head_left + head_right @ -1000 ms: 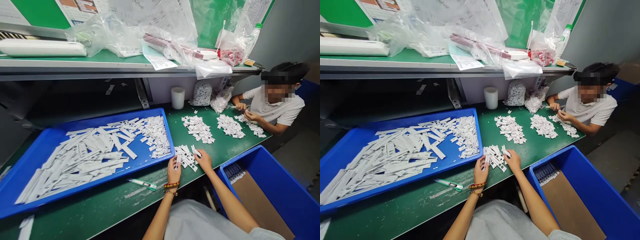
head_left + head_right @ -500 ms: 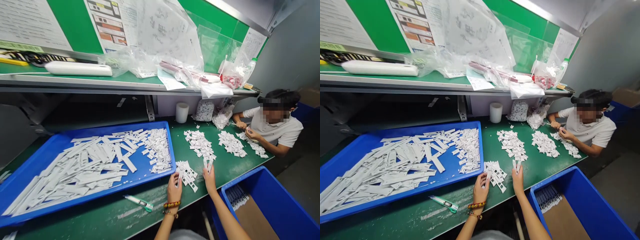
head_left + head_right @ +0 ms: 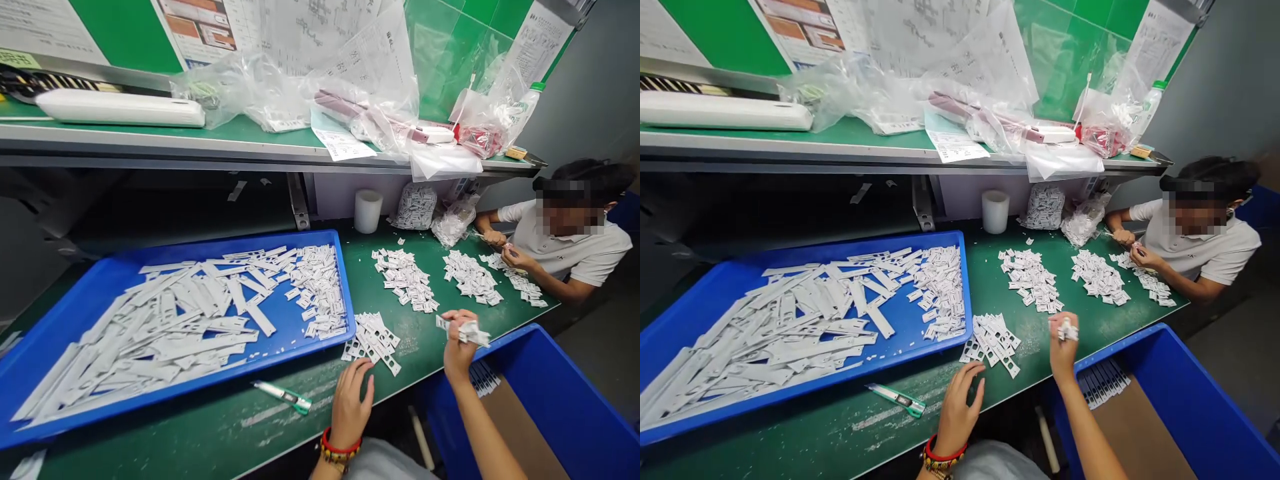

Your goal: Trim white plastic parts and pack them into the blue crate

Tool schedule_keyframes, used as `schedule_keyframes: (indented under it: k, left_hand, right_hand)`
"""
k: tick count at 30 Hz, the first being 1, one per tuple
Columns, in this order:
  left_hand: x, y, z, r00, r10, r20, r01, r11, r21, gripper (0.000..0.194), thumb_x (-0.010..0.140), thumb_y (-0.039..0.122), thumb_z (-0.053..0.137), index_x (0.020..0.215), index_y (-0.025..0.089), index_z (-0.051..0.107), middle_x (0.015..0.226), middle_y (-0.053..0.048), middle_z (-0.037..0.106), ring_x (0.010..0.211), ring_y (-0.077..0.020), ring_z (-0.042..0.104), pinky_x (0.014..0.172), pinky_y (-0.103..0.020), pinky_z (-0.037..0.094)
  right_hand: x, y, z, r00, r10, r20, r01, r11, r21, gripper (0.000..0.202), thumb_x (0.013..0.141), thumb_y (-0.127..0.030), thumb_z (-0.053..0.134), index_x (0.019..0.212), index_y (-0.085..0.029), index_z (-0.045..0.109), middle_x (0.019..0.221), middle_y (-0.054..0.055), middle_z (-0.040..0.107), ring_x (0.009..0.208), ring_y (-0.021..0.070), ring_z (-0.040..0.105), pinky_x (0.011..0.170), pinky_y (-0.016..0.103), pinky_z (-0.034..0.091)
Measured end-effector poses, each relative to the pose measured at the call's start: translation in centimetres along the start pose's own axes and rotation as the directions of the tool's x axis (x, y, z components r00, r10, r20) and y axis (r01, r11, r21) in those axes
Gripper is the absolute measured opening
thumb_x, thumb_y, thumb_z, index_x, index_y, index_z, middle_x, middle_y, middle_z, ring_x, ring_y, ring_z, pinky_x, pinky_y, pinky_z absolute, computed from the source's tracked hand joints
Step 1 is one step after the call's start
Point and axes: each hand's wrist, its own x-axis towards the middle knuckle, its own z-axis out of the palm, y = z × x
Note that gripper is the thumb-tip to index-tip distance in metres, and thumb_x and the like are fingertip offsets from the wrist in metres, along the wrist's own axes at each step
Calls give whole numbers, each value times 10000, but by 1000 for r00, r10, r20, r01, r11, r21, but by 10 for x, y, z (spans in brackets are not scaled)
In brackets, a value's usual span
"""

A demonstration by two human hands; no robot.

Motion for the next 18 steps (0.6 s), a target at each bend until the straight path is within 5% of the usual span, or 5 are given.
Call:
schedule_keyframes:
  k: [3,5,8,13,18]
  left_hand:
    - [-7,-10,-8,997,-81,-16,81,996,24,195,922,250,486,1055,231,628,1074,-91,690,1011,-245,678,852,-410,586]
    - [-8,-13,-10,995,-101,1,101,995,27,197,923,262,487,1063,240,623,1086,-90,688,1020,-249,674,854,-417,584]
    - [-5,-10,-10,992,-112,54,111,993,27,198,923,272,488,1074,245,614,1081,-90,686,1019,-254,666,861,-432,568]
    - [12,-2,-12,991,-103,83,99,994,48,100,882,261,546,790,223,557,839,-42,651,833,-220,634,740,-372,525]
    - [19,-7,-5,996,-90,0,90,991,103,268,874,155,484,624,225,416,637,8,531,654,-176,551,673,-330,454]
  right_hand:
    - [-16,21,6,957,142,254,-95,977,-189,452,819,-642,517,795,-193,567,725,53,630,689,214,593,684,341,480]
    - [-26,29,17,929,203,309,-115,953,-280,490,853,-656,451,837,-186,587,692,53,635,649,214,584,647,327,465]
    - [-22,26,40,893,143,426,38,920,-389,399,908,-561,427,841,-203,591,704,39,630,634,195,559,622,294,428]
    - [-2,15,92,669,238,704,318,765,-561,118,809,-318,628,746,-220,612,781,54,665,686,203,600,592,269,353]
    - [2,18,110,603,298,740,370,717,-590,155,702,-241,716,642,-219,575,635,25,633,599,192,580,533,255,289]
